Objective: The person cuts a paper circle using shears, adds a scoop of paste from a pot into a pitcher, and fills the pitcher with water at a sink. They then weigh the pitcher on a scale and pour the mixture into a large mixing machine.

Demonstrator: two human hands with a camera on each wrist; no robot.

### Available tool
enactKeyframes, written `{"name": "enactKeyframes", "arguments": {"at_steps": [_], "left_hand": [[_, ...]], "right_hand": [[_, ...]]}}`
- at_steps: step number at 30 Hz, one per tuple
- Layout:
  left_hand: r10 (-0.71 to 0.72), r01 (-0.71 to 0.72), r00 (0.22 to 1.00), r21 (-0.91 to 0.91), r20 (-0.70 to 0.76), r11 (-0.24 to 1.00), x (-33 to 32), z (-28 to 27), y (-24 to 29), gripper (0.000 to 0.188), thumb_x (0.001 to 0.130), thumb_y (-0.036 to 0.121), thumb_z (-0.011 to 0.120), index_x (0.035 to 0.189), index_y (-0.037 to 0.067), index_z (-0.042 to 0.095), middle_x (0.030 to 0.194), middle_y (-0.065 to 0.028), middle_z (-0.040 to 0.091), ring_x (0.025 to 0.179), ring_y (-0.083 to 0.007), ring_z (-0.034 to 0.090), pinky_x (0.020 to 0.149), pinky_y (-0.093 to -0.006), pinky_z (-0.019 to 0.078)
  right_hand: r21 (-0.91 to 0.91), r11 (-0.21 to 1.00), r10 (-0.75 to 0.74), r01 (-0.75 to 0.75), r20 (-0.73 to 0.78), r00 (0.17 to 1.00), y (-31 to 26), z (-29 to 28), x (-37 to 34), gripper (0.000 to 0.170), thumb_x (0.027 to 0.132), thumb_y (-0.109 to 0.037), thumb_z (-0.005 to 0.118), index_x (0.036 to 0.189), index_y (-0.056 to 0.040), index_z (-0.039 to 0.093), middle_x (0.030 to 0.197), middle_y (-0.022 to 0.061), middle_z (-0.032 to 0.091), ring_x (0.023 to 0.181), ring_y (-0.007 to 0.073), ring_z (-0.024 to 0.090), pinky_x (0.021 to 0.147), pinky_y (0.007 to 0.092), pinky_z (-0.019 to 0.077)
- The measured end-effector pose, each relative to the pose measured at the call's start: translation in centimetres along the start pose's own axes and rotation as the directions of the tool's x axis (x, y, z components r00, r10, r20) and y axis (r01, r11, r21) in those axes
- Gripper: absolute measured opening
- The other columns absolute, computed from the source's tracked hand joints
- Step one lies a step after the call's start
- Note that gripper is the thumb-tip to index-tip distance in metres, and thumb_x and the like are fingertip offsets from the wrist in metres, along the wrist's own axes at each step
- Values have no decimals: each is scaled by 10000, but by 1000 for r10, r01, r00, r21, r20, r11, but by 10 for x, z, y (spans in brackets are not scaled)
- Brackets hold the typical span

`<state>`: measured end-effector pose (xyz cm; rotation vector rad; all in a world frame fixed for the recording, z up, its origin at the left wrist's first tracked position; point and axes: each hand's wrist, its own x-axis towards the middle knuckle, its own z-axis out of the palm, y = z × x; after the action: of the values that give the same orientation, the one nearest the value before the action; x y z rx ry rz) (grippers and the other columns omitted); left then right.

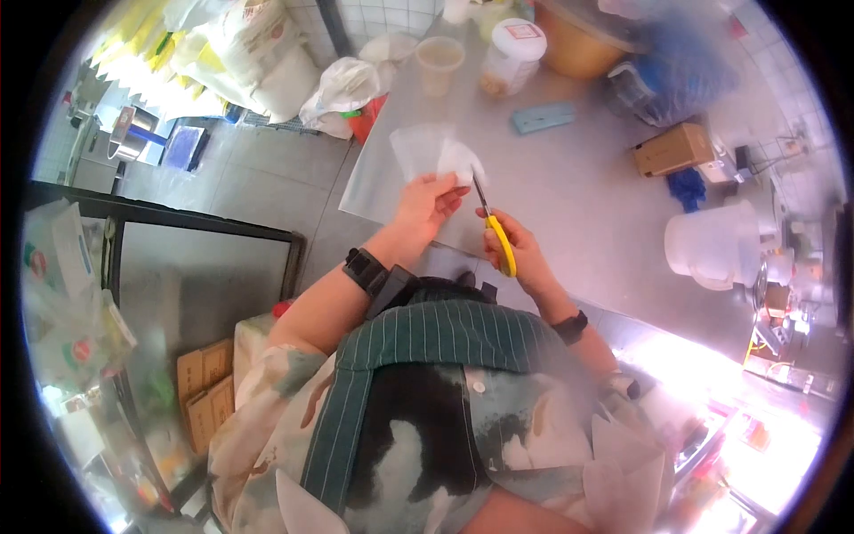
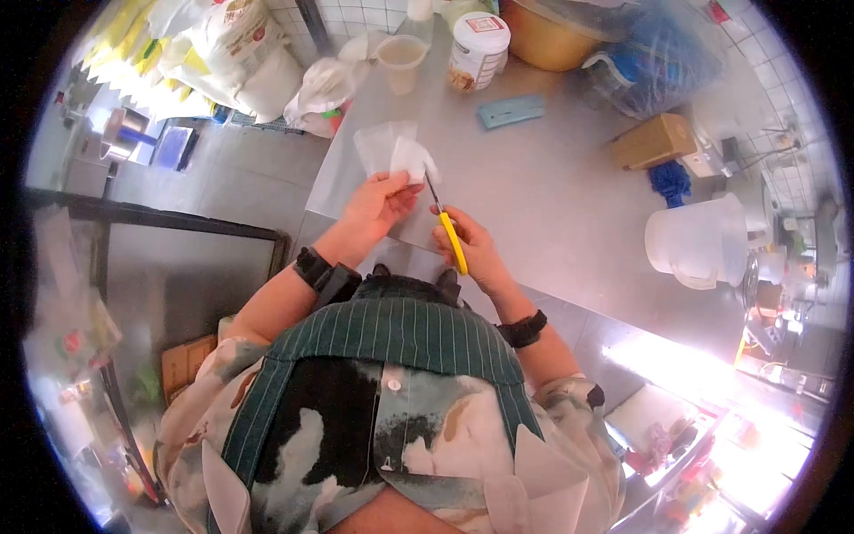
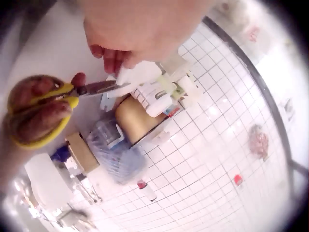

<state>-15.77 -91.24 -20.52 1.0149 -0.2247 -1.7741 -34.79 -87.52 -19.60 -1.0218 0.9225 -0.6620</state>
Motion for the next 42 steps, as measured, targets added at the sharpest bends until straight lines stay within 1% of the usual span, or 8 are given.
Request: {"name": "enactKeyframes", "arguments": {"at_steps": [6,8,20,23,28,32,39,42], "left_hand": [[-12,-11,995,230,96,973,-4,-5,1,232,833,133,614,1030,42,531,931,-52,618,871,-145,595,772,-263,443],[-18,-2,996,220,92,975,-7,-4,-2,234,829,131,619,1027,40,533,929,-48,616,869,-144,594,770,-262,441],[-77,61,995,231,62,971,-7,-5,2,246,817,123,624,1041,64,543,934,-37,618,862,-150,595,772,-278,436],[-120,99,990,221,80,970,-9,-3,8,241,817,150,627,1033,72,552,931,-39,620,843,-151,595,769,-281,438],[-173,154,980,181,95,971,-14,1,12,223,819,203,635,1000,88,573,913,-38,624,809,-146,591,742,-283,452],[-138,105,984,265,110,959,-4,-8,9,218,825,226,633,990,90,589,908,-32,628,802,-134,590,722,-283,466],[-163,98,975,362,154,927,-1,-11,7,202,817,229,647,958,86,630,903,-23,637,802,-123,598,734,-272,468],[-178,102,971,392,163,914,3,-14,9,211,815,227,648,965,78,630,900,-24,641,804,-124,602,737,-275,472]], "right_hand": [[-50,999,14,-13,14,1000,-1,0,0,375,901,-184,512,1255,-80,451,709,-28,459,580,39,451,531,179,382],[3,1000,16,-16,11,1000,1,-1,0,388,883,-218,559,1242,-104,465,733,-46,453,571,30,429,528,173,376],[54,998,21,-22,13,1000,-2,0,-4,412,878,-198,569,1261,-93,459,733,-52,459,548,27,430,496,168,364],[-3,1000,11,-11,-4,1000,-4,0,-6,367,908,-204,512,1248,-73,469,699,-28,469,554,36,457,491,169,373],[5,1000,17,-17,15,1000,-4,-3,-8,369,904,-196,516,1249,-74,469,705,-32,473,556,31,455,494,167,373],[-6,998,58,-58,66,996,-6,-7,-11,418,874,-175,572,1266,-89,454,760,-50,479,585,22,441,512,160,370],[-10,998,63,-62,80,995,-11,-5,-14,400,877,-199,572,1249,-90,474,755,-51,485,586,24,447,509,161,376],[-46,996,82,-80,56,995,-15,-4,-16,379,898,-200,523,1248,-67,466,720,-36,470,571,29,449,503,165,365]]}}
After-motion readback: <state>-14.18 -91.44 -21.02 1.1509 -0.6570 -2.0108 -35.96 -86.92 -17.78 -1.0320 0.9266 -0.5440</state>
